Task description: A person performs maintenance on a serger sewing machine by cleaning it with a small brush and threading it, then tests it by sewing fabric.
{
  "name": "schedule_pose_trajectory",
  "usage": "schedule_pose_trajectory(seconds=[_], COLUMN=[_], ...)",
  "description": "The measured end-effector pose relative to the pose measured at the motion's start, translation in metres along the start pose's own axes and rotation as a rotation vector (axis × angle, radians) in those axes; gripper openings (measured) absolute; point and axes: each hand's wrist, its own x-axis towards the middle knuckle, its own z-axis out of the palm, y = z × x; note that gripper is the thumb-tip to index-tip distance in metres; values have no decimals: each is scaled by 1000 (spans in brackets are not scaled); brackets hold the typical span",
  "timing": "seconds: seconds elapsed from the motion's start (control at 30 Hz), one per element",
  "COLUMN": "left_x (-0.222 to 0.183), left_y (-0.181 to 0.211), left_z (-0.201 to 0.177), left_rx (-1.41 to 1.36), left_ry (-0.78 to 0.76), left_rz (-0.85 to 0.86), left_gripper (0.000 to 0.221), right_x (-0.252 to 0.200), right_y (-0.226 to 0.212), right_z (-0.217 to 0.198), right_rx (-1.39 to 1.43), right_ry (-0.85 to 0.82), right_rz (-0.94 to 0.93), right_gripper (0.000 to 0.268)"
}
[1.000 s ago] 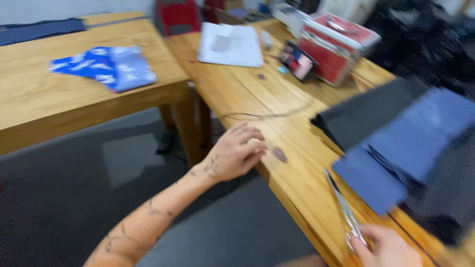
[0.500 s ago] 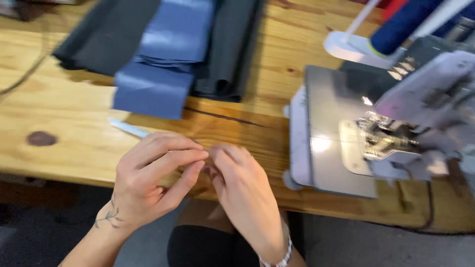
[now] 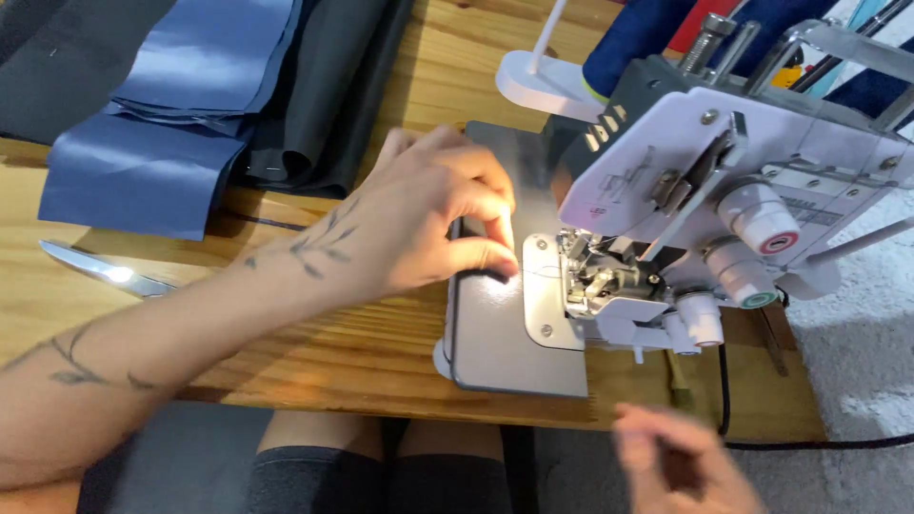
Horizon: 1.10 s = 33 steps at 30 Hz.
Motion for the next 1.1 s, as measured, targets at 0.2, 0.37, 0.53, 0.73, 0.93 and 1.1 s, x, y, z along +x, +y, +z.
schedule_pose_trajectory(seconds=[0.2, 0.37, 0.53, 0.73, 0.93, 1.1], left_x=[30, 47, 53, 57, 57, 54], left_y=[13, 19, 23, 1, -7, -10], left_z=[-4, -20, -31, -19, -3, 6], left_rx=[239, -343, -515, -269, -215, -156], left_ry=[-242, -284, -324, -330, -197, -138], left_rz=[-55, -374, -512, -351, -329, -335], left_gripper=[16, 20, 30, 15, 13, 10], right_x=[58, 97, 134, 153, 137, 101], right_y=[67, 87, 51, 103, 30, 21], right_z=[-18, -31, -28, -47, -53, -29], right_rx=[84, 153, 354, 298, -3, 21], right_ry=[287, 6, -245, -345, -328, -216], right_rz=[-35, 226, 182, 255, 454, 408], right_gripper=[40, 64, 66, 32, 56, 102])
